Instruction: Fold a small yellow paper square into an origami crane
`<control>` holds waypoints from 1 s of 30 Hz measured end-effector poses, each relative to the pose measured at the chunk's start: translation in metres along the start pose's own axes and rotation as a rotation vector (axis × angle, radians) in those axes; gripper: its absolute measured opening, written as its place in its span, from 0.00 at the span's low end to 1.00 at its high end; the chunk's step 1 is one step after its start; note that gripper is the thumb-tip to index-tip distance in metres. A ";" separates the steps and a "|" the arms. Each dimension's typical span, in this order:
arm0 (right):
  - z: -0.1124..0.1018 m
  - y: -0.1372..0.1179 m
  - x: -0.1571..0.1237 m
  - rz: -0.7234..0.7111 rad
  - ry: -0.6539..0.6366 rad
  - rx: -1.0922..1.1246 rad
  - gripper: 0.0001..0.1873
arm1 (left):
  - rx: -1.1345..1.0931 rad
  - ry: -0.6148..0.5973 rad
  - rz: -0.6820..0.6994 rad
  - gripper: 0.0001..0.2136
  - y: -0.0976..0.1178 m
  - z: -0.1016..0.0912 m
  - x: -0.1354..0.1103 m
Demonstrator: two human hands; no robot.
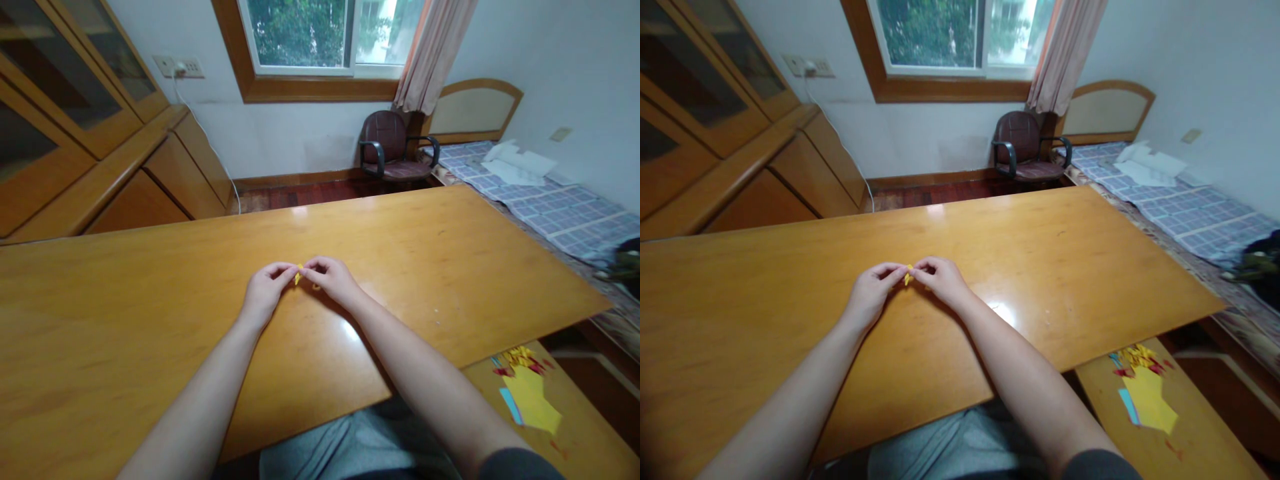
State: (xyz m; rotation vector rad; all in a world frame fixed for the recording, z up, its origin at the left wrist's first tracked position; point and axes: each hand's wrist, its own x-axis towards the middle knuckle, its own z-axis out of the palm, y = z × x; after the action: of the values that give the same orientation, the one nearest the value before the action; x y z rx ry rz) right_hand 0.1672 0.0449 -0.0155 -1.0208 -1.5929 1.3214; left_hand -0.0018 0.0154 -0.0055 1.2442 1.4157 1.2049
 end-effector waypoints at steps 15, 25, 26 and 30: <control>-0.002 -0.002 -0.001 0.094 0.020 0.178 0.17 | -0.037 -0.147 -0.052 0.15 0.002 0.000 -0.001; -0.002 -0.004 -0.001 -0.011 0.027 0.092 0.12 | 0.065 -0.172 -0.004 0.15 -0.003 -0.001 0.000; -0.002 -0.004 -0.001 -0.008 0.036 0.086 0.11 | 0.079 -0.176 0.003 0.15 -0.003 -0.001 0.000; -0.002 -0.004 -0.001 0.035 0.046 0.112 0.11 | 0.123 -0.185 0.023 0.15 -0.003 0.000 0.000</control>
State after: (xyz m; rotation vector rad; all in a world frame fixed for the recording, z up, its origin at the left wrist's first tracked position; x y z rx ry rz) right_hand 0.1687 0.0439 -0.0116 -1.0078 -1.4561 1.3846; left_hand -0.0021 0.0151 -0.0081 1.4212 1.3578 1.0020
